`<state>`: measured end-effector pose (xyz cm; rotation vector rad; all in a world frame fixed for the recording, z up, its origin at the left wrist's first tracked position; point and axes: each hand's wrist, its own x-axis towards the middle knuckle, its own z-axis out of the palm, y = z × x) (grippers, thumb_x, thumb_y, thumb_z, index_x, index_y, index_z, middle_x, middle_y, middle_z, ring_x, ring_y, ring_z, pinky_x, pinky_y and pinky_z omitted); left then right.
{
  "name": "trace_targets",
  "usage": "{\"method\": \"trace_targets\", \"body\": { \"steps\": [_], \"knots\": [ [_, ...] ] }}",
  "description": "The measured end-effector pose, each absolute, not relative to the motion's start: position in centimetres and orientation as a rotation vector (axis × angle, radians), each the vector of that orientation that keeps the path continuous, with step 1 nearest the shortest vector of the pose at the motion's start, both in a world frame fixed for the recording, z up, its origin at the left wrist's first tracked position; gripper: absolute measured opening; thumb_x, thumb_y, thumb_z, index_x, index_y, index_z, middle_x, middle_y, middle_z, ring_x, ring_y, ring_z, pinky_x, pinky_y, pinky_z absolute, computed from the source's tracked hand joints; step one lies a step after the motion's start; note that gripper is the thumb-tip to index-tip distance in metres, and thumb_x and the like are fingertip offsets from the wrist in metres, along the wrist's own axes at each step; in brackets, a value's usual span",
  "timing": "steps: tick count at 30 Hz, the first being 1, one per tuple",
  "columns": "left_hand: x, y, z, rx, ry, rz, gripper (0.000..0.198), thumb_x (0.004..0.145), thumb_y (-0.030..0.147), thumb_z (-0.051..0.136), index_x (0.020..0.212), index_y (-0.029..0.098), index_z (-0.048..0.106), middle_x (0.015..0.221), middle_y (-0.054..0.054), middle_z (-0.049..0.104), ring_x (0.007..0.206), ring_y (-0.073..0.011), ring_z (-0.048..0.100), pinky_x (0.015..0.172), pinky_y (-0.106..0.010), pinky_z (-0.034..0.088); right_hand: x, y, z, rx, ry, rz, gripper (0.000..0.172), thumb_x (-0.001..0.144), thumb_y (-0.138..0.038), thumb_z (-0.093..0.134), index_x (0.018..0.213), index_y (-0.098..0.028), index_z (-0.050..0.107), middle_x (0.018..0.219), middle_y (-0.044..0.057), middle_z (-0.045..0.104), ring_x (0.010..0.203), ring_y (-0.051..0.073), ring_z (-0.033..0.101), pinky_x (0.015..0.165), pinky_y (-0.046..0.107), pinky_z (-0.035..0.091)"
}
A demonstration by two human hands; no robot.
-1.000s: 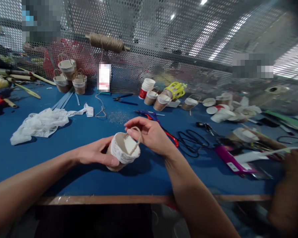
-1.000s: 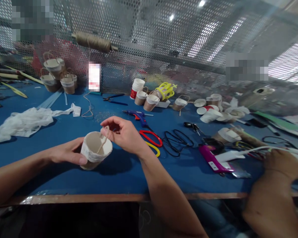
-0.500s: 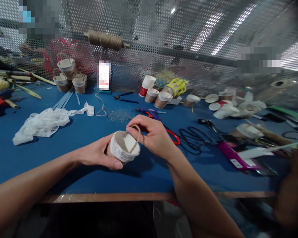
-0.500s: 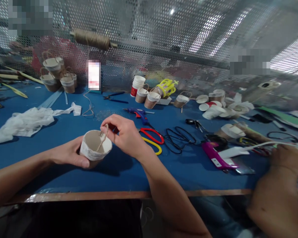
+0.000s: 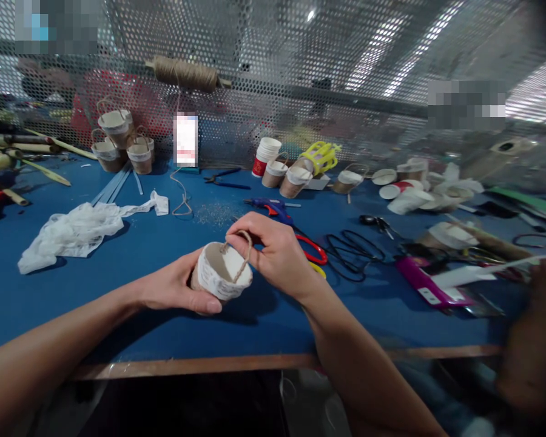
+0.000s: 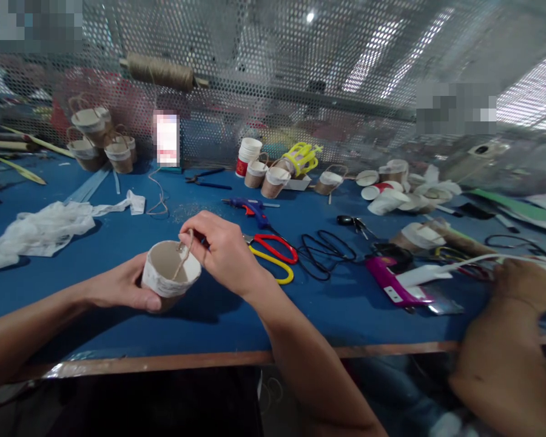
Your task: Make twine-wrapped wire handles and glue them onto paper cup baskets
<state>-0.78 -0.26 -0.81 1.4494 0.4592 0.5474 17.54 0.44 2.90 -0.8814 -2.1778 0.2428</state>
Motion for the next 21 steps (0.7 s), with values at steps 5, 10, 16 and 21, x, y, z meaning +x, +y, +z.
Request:
{"method": "trace_targets", "body": {
  "steps": [5, 10, 16, 21],
  "knots": [
    [-0.76, -0.23, -0.69, 1.443, 0.435, 0.546, 0.051, 0.062, 0.027, 0.069, 0.106, 0.016, 0.045, 0.074, -0.001, 0.054, 0.068, -0.0137, 0.05, 0.064, -0.027, 0.041, 17.62, 0.33, 2.99, -0.892, -2.178, 0.257, 0.009, 0.083, -0.018, 0.049, 0.077, -0.017, 0.055, 0.073, 0.003, 0.057, 0.067, 0.011, 0.052, 0.062, 0.024, 0.043],
    [-0.91, -0.01, -0.76, 1.52, 0.425, 0.557, 0.051, 0.061, 0.024, 0.07, 0.105, 0.017, 0.045, 0.089, -0.003, 0.053, 0.079, -0.0153, 0.05, 0.073, -0.029, 0.041, 17.97, 0.04, 3.4, -0.89, -2.245, 0.338, 0.008, 0.083, -0.018, 0.05, 0.089, -0.017, 0.055, 0.083, 0.004, 0.059, 0.072, 0.011, 0.054, 0.064, 0.024, 0.044],
    [-0.8, -0.13, -0.62, 1.482, 0.42, 0.533, 0.054, 0.062, 0.024, 0.07, 0.107, 0.016, 0.043, 0.092, -0.003, 0.052, 0.082, -0.015, 0.049, 0.077, -0.029, 0.04, 18.0, -0.17, 3.6, -0.885, -2.291, 0.257, 0.007, 0.083, -0.016, 0.05, 0.078, -0.016, 0.054, 0.075, 0.003, 0.058, 0.07, 0.011, 0.054, 0.064, 0.023, 0.043],
    [-0.76, -0.24, -0.46, 1.487, 0.398, 0.557, 0.049, 0.062, 0.021, 0.069, 0.104, 0.016, 0.044, 0.088, -0.002, 0.05, 0.079, -0.0134, 0.048, 0.077, -0.028, 0.04, 17.83, -0.31, 3.6, -0.907, -2.271, 0.222, 0.008, 0.084, -0.017, 0.049, 0.078, -0.016, 0.054, 0.073, 0.002, 0.058, 0.068, 0.011, 0.053, 0.062, 0.022, 0.042]
  ]
}}
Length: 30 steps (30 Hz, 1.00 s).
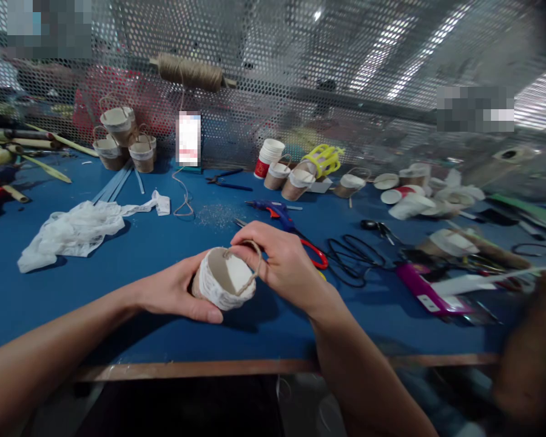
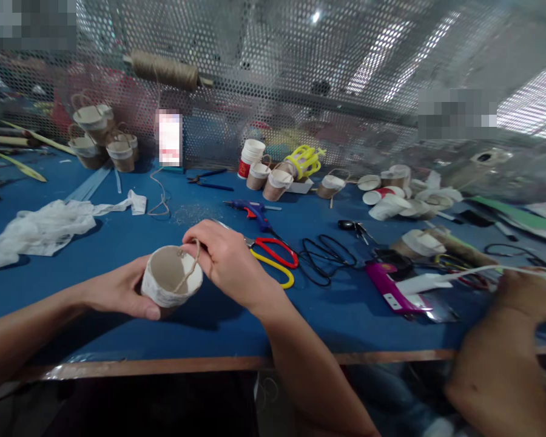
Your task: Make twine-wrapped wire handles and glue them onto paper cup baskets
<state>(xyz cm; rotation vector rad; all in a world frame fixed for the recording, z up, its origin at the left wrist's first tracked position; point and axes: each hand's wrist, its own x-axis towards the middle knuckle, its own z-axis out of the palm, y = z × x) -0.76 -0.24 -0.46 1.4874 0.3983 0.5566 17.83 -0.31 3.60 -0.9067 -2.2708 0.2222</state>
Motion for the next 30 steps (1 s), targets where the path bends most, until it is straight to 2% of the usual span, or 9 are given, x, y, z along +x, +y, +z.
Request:
{"method": "trace_targets", "body": {
  "steps": [11, 15, 17, 20, 21, 24, 27, 30],
  "knots": [
    [-0.6, -0.3, -0.5, 1.493, 0.379, 0.573, 0.048, 0.063, 0.018, 0.068, 0.105, 0.017, 0.045, 0.087, -0.001, 0.053, 0.079, -0.0137, 0.051, 0.074, -0.028, 0.043, 17.8, -0.5, 3.4, -0.938, -2.254, 0.219, 0.009, 0.084, -0.018, 0.047, 0.079, -0.017, 0.054, 0.074, 0.002, 0.058, 0.068, 0.01, 0.053, 0.062, 0.021, 0.042],
    [-0.7, -0.2, -0.8, 1.563, 0.415, 0.58, 0.051, 0.063, 0.021, 0.068, 0.108, 0.017, 0.044, 0.093, -0.004, 0.056, 0.084, -0.0165, 0.054, 0.076, -0.031, 0.045, 17.7, -0.4, 3.2, -0.953, -2.239, 0.24, 0.009, 0.084, -0.019, 0.048, 0.078, -0.017, 0.055, 0.075, 0.002, 0.058, 0.069, 0.011, 0.053, 0.064, 0.023, 0.043],
    [-0.8, -0.1, -1.0, 1.65, 0.472, 0.613, 0.057, 0.063, 0.024, 0.068, 0.113, 0.017, 0.042, 0.1, -0.007, 0.056, 0.089, -0.0192, 0.055, 0.078, -0.034, 0.046, 17.7, -0.2, 3.1, -0.97, -2.197, 0.291, 0.006, 0.082, -0.019, 0.052, 0.085, -0.016, 0.056, 0.078, 0.003, 0.059, 0.07, 0.011, 0.055, 0.065, 0.024, 0.045],
    [-0.9, 0.1, -1.3, 1.872, 0.59, 0.76, 0.066, 0.06, 0.027, 0.071, 0.117, 0.017, 0.038, 0.111, -0.011, 0.053, 0.099, -0.0233, 0.053, 0.085, -0.039, 0.044, 18.1, -0.1, 3.3, -1.02, -2.091, 0.424, 0.022, 0.079, -0.02, 0.056, 0.101, -0.017, 0.052, 0.089, 0.004, 0.06, 0.074, 0.012, 0.057, 0.067, 0.025, 0.047],
    [-0.9, 0.2, -1.3, 1.949, 0.625, 0.83, 0.068, 0.06, 0.027, 0.071, 0.118, 0.017, 0.038, 0.113, -0.011, 0.052, 0.101, -0.0241, 0.052, 0.087, -0.039, 0.043, 18.3, -0.2, 3.6, -1.041, -2.057, 0.453, 0.023, 0.079, -0.021, 0.056, 0.102, -0.017, 0.052, 0.09, 0.005, 0.06, 0.075, 0.012, 0.057, 0.066, 0.025, 0.048],
    [-1.0, 0.4, -1.4, 2.095, 0.702, 1.015, 0.068, 0.06, 0.028, 0.072, 0.117, 0.018, 0.037, 0.113, -0.012, 0.053, 0.102, -0.0247, 0.052, 0.087, -0.039, 0.043, 18.9, -0.6, 4.4, -1.047, -2.024, 0.476, 0.01, 0.083, -0.025, 0.05, 0.085, -0.018, 0.056, 0.078, 0.002, 0.058, 0.067, 0.01, 0.055, 0.06, 0.023, 0.046],
    [-1.1, 0.6, -1.6, 2.171, 0.743, 1.145, 0.064, 0.062, 0.026, 0.069, 0.117, 0.02, 0.036, 0.111, -0.012, 0.054, 0.099, -0.0239, 0.054, 0.083, -0.039, 0.045, 19.1, -1.2, 5.0, -0.934, -2.121, 0.533, 0.022, 0.084, -0.034, 0.048, 0.076, -0.016, 0.057, 0.066, 0.0, 0.054, 0.057, 0.008, 0.05, 0.052, 0.021, 0.041],
    [-1.2, 0.7, -1.8, 2.226, 0.783, 1.259, 0.063, 0.064, 0.024, 0.067, 0.119, 0.021, 0.035, 0.11, -0.012, 0.052, 0.099, -0.0237, 0.053, 0.081, -0.039, 0.045, 18.6, -1.6, 4.9, -0.877, -2.221, 0.541, 0.023, 0.081, -0.037, 0.053, 0.077, -0.015, 0.057, 0.064, 0.0, 0.053, 0.055, 0.008, 0.049, 0.051, 0.02, 0.04]
  ]
}}
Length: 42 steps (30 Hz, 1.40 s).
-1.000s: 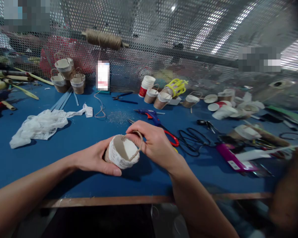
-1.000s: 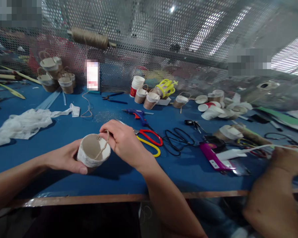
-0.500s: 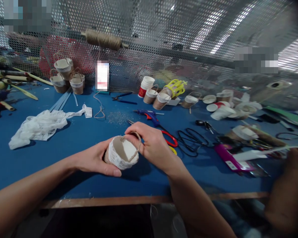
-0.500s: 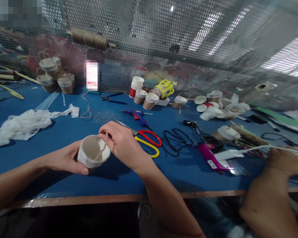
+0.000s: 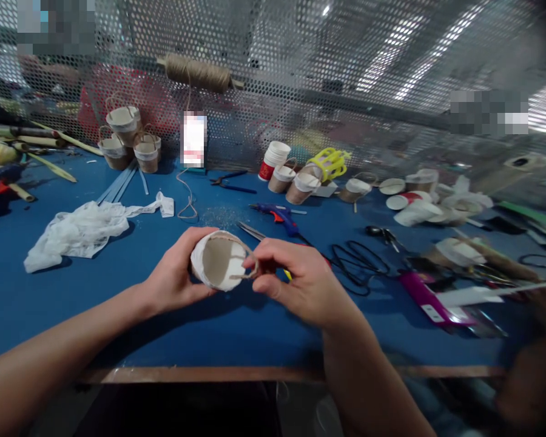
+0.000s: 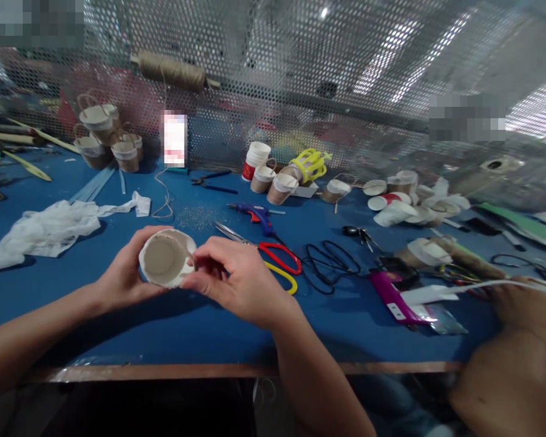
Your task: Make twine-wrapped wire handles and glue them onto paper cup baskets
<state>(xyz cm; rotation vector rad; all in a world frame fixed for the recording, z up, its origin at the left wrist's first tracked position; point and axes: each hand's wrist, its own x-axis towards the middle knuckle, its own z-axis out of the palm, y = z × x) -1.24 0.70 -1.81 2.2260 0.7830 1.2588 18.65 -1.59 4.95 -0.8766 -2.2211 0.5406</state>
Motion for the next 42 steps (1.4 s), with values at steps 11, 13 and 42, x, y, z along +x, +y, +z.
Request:
{"method": "trace_targets", "body": {
  "steps": [11, 13, 42],
  "knots": [
    [-1.2, 0.6, -1.5, 2.296, 0.916, 1.351, 0.062, 0.065, 0.022, 0.065, 0.119, 0.021, 0.034, 0.109, -0.011, 0.05, 0.099, -0.0239, 0.051, 0.082, -0.04, 0.043, 17.7, -1.8, 4.1, -0.977, -2.3, 0.185, 0.022, 0.085, -0.021, 0.047, 0.063, -0.017, 0.047, 0.057, -0.002, 0.048, 0.052, 0.008, 0.042, 0.05, 0.02, 0.034],
    [-1.3, 0.6, -1.5, 2.286, 0.919, 1.34, 0.062, 0.065, 0.023, 0.065, 0.119, 0.021, 0.033, 0.11, -0.012, 0.049, 0.1, -0.0245, 0.05, 0.083, -0.041, 0.042, 17.7, -1.9, 4.1, -0.977, -2.305, 0.174, 0.023, 0.085, -0.021, 0.047, 0.062, -0.017, 0.046, 0.057, -0.002, 0.047, 0.052, 0.008, 0.042, 0.05, 0.021, 0.034],
    [-0.9, 0.0, -1.1, 1.732, 0.604, 0.777, 0.069, 0.062, 0.028, 0.07, 0.123, 0.018, 0.039, 0.111, -0.012, 0.054, 0.1, -0.0258, 0.052, 0.084, -0.043, 0.044, 18.2, -0.7, 4.1, -1.153, -1.973, 0.526, 0.016, 0.082, -0.03, 0.052, 0.083, -0.016, 0.058, 0.075, 0.004, 0.062, 0.066, 0.012, 0.057, 0.058, 0.023, 0.046]
  ]
}}
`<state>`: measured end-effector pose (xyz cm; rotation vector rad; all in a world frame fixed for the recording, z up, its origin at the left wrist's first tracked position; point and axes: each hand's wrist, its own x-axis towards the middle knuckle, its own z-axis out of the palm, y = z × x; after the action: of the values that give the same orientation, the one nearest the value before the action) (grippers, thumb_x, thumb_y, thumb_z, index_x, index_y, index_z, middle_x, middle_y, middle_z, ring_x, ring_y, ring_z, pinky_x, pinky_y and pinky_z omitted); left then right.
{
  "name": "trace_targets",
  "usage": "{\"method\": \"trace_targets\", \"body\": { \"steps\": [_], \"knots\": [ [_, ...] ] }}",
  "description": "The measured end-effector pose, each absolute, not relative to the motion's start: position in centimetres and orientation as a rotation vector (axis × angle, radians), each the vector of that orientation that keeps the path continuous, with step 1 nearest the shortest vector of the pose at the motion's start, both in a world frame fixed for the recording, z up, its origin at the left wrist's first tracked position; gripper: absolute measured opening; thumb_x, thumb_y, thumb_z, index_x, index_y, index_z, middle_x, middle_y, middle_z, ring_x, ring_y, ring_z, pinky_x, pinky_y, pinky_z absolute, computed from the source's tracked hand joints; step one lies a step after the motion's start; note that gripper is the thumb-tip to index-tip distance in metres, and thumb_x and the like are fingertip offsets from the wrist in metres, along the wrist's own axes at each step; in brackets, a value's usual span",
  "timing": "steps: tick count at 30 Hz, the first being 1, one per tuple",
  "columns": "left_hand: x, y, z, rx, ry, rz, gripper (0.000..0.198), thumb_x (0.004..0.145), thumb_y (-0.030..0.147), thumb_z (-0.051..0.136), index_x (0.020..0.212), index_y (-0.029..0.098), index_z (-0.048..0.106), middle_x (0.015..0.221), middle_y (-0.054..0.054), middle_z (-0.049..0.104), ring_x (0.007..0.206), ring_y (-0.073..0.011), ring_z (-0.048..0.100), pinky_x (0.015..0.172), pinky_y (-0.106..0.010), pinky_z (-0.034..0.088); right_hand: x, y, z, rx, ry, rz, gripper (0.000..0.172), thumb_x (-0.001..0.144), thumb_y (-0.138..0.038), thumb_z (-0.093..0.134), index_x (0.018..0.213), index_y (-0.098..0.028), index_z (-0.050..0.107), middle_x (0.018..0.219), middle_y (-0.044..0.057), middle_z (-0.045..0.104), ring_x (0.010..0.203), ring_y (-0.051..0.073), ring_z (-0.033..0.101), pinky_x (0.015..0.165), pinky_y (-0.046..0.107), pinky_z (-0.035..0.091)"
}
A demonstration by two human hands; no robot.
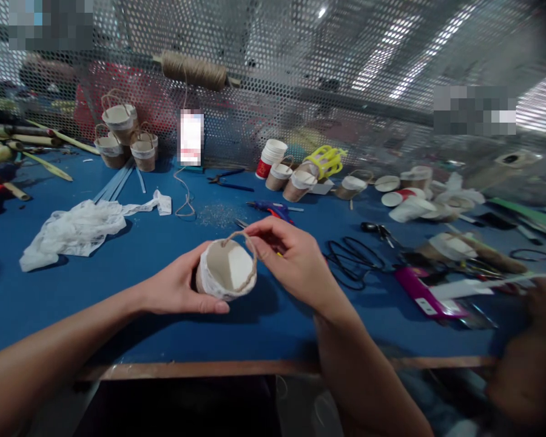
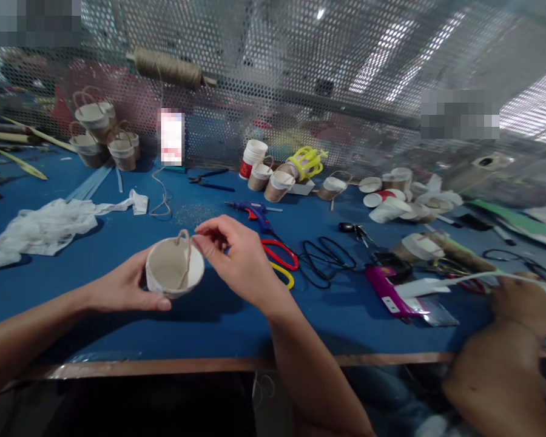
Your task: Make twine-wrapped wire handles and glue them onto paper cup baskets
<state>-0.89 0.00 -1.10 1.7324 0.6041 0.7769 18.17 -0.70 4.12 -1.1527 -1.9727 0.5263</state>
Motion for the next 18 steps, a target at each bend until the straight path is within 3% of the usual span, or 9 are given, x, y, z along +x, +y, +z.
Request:
{"method": "trace_targets", "body": {
  "steps": [6, 9, 13, 18],
  "knots": [
    [-0.85, -0.29, -0.6, 1.578, 0.483, 0.653, 0.063, 0.062, 0.028, 0.07, 0.117, 0.017, 0.043, 0.088, -0.006, 0.058, 0.089, -0.0221, 0.055, 0.075, -0.035, 0.046, 17.88, -0.48, 3.82, -1.101, -1.996, 0.844, 0.015, 0.08, -0.027, 0.054, 0.087, -0.014, 0.058, 0.084, 0.005, 0.061, 0.072, 0.011, 0.056, 0.063, 0.023, 0.048],
    [-0.91, -0.28, -0.62, 1.561, 0.459, 0.638, 0.058, 0.061, 0.028, 0.07, 0.113, 0.017, 0.045, 0.089, -0.005, 0.057, 0.087, -0.0209, 0.055, 0.075, -0.033, 0.045, 17.84, -0.45, 3.73, -1.052, -1.984, 0.769, 0.016, 0.08, -0.024, 0.055, 0.092, -0.015, 0.058, 0.083, 0.004, 0.06, 0.071, 0.011, 0.056, 0.061, 0.023, 0.047],
    [-0.93, -0.25, -0.8, 1.586, 0.476, 0.617, 0.059, 0.057, 0.029, 0.073, 0.108, 0.017, 0.046, 0.096, -0.006, 0.056, 0.089, -0.021, 0.053, 0.077, -0.034, 0.044, 17.7, -0.29, 3.56, -0.963, -2.053, 0.564, 0.008, 0.081, -0.02, 0.053, 0.083, -0.017, 0.06, 0.077, 0.003, 0.059, 0.069, 0.011, 0.054, 0.061, 0.023, 0.045],
    [-0.67, -0.2, -0.86, 1.536, 0.463, 0.625, 0.055, 0.057, 0.026, 0.073, 0.104, 0.017, 0.046, 0.09, -0.004, 0.056, 0.085, -0.0189, 0.053, 0.074, -0.032, 0.044, 17.67, -0.11, 3.41, -0.946, -2.114, 0.457, 0.007, 0.081, -0.019, 0.052, 0.081, -0.017, 0.058, 0.075, 0.003, 0.058, 0.068, 0.011, 0.053, 0.061, 0.024, 0.044]
  ]
}}
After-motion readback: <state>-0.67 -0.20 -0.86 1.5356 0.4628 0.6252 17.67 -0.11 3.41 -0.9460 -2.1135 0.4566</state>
